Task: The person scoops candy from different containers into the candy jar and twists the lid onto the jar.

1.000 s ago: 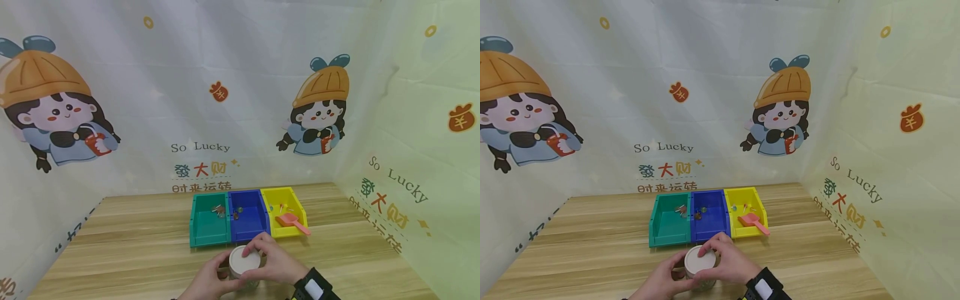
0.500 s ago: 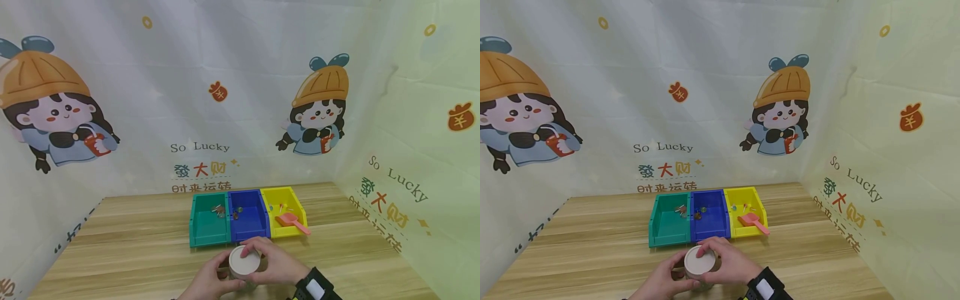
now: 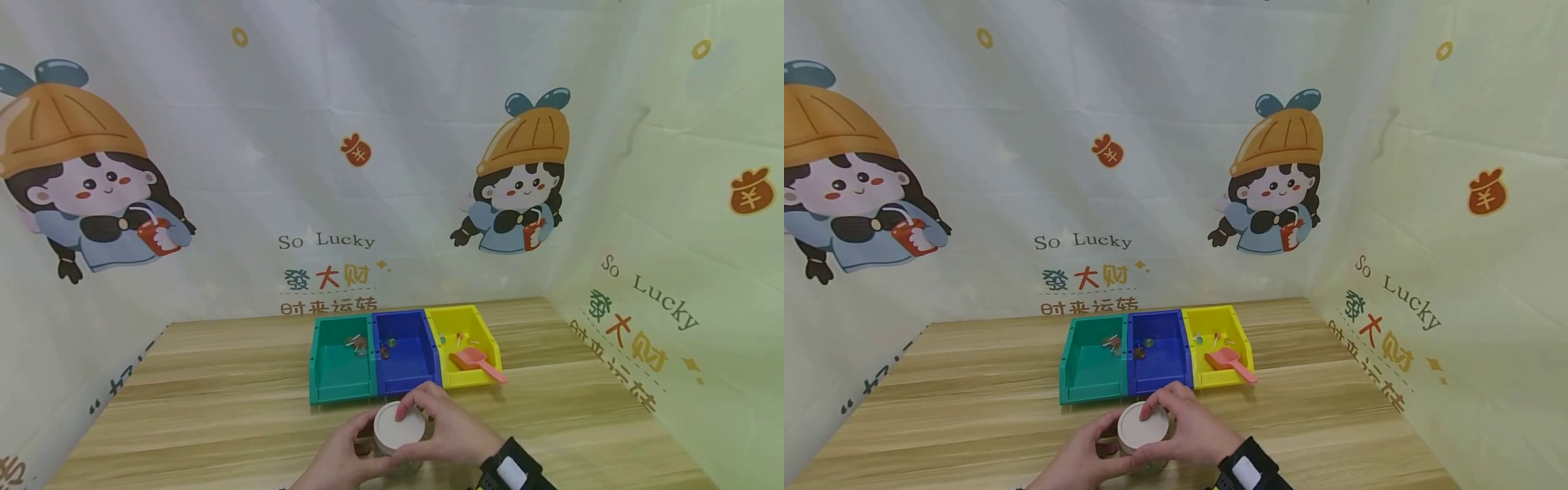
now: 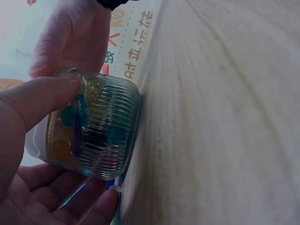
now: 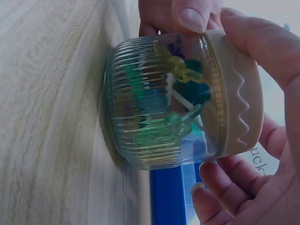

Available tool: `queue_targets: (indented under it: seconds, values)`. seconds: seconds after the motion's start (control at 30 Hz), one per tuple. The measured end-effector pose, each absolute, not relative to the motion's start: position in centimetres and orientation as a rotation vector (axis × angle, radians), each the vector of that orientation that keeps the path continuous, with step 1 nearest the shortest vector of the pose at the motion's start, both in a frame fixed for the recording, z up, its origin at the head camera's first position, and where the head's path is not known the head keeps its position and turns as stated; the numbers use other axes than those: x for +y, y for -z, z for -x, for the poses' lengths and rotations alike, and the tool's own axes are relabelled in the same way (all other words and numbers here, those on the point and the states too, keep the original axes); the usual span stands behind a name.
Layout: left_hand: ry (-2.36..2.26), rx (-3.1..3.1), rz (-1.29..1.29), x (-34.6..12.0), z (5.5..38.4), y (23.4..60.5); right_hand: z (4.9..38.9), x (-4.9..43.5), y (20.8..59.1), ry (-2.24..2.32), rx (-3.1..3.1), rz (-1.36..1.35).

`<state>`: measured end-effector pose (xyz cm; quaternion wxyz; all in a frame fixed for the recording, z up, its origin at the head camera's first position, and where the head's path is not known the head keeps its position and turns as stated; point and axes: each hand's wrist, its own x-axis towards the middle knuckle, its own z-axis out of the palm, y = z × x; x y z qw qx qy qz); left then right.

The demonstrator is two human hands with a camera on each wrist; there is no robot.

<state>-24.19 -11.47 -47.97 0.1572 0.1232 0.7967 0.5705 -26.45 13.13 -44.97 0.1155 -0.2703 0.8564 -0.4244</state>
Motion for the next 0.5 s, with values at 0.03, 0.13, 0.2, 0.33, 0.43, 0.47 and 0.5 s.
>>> queue_targets:
  seconds: [0.03,0.13,0.2,0.33,0.43,0.47,0.5]
  values:
    - [-1.631,2.287,-0.361,-11.49,24.18,47.97,26.45,13.10,44.98,1.239,2.512,0.786]
    - [-1.629,2.301,-0.386,-11.57,24.11,47.96,26.48,13.08,45.06,1.229,2.524,0.801]
    - [-1.630,2.304,-0.403,-11.62,24.04,47.94,26.46,13.08,45.06,1.234,2.521,0.836]
    - [-1.637,2.293,-0.410,-11.63,23.92,47.88,26.37,13.04,45.20,1.253,2.478,0.934]
    - [-1.644,2.284,-0.404,-11.55,23.90,47.84,26.28,12.95,45.35,1.242,2.459,0.999]
    - [-1.649,2.281,-0.405,-11.53,23.90,47.84,26.24,12.91,45.38,1.237,2.461,1.013]
    - [-1.649,2.280,-0.403,-11.51,23.90,47.83,26.22,12.88,45.42,1.232,2.465,1.022]
